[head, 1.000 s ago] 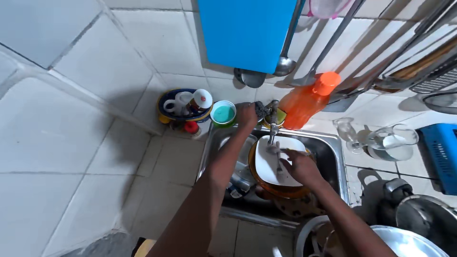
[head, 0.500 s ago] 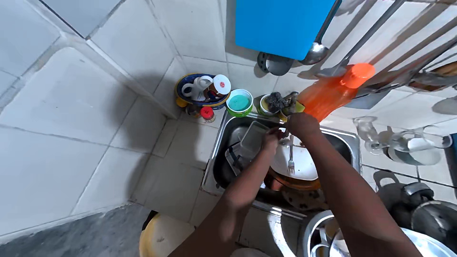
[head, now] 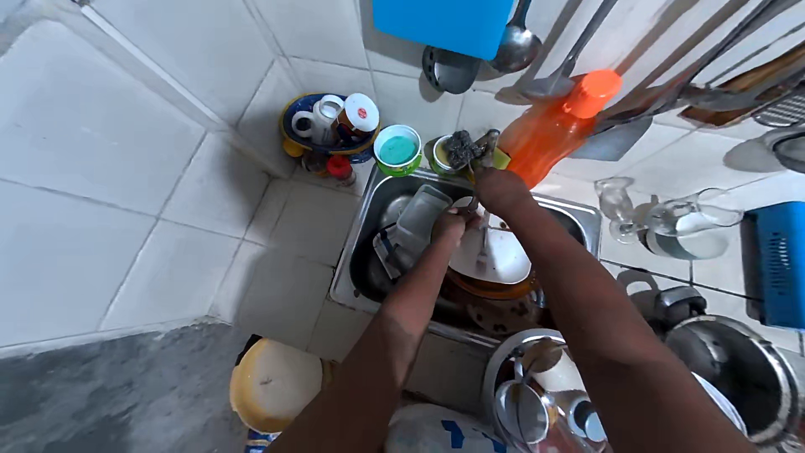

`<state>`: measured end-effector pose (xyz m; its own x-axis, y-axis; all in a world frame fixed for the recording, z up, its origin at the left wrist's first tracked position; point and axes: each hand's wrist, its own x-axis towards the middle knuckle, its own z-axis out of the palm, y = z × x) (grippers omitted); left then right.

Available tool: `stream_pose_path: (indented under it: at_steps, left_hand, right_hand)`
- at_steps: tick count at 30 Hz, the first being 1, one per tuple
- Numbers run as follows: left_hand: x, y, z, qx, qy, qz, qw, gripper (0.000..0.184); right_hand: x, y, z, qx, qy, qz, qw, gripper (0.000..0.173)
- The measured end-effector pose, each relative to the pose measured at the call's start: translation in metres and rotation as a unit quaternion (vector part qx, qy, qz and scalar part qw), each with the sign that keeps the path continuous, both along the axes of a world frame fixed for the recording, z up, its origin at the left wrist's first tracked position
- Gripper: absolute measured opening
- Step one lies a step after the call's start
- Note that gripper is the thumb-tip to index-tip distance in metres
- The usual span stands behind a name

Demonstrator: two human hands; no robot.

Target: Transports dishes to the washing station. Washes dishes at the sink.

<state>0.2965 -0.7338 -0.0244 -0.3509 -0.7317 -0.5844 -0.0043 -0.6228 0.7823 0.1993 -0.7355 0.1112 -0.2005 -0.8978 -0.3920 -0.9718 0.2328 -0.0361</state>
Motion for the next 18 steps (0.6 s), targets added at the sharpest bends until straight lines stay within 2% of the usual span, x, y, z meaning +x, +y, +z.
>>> stream_pose_path:
  at_steps: [2,4,6,7,9,11,12,14,18]
  left_hand:
    - [-0.005,0.004,0.006,-0.013,-0.026,0.009,1.000,0.025]
    - [-0.007,0.008,0.006,-0.066,-0.083,-0.026,0.994,0.025]
    - [-0.006,0.011,0.006,-0.158,-0.183,-0.094,0.966,0.024]
    - [-0.003,0.014,0.011,-0.210,-0.239,-0.131,0.939,0.024]
    - [0.003,0.020,0.022,-0.313,-0.346,-0.196,0.862,0.029]
    - [0.014,0.029,0.023,-0.376,-0.442,-0.235,0.780,0.037]
    - [0.019,0.030,0.022,-0.383,-0.467,-0.245,0.759,0.040]
    - [0.025,0.033,0.024,-0.352,-0.513,-0.264,0.737,0.054]
    - [0.033,0.027,0.027,-0.291,-0.540,-0.245,0.751,0.055]
  right_hand:
    - [-0.008,0.006,-0.008,-0.033,-0.039,0.006,0.999,0.039]
    - [-0.021,0.019,-0.023,-0.079,-0.102,-0.004,0.992,0.063]
    - [-0.034,0.044,-0.040,-0.118,-0.162,-0.007,0.980,0.086]
    - [-0.041,0.058,-0.048,-0.137,-0.173,-0.006,0.975,0.089]
    - [-0.054,0.088,-0.057,-0.135,-0.167,-0.012,0.977,0.074]
    - [-0.067,0.116,-0.070,-0.078,-0.145,-0.027,0.986,0.057]
    - [-0.072,0.128,-0.076,-0.047,-0.138,-0.042,0.988,0.053]
    - [-0.078,0.147,-0.090,0.001,-0.137,-0.098,0.986,0.061]
    - [-0.075,0.156,-0.107,0.006,-0.120,-0.149,0.981,0.083]
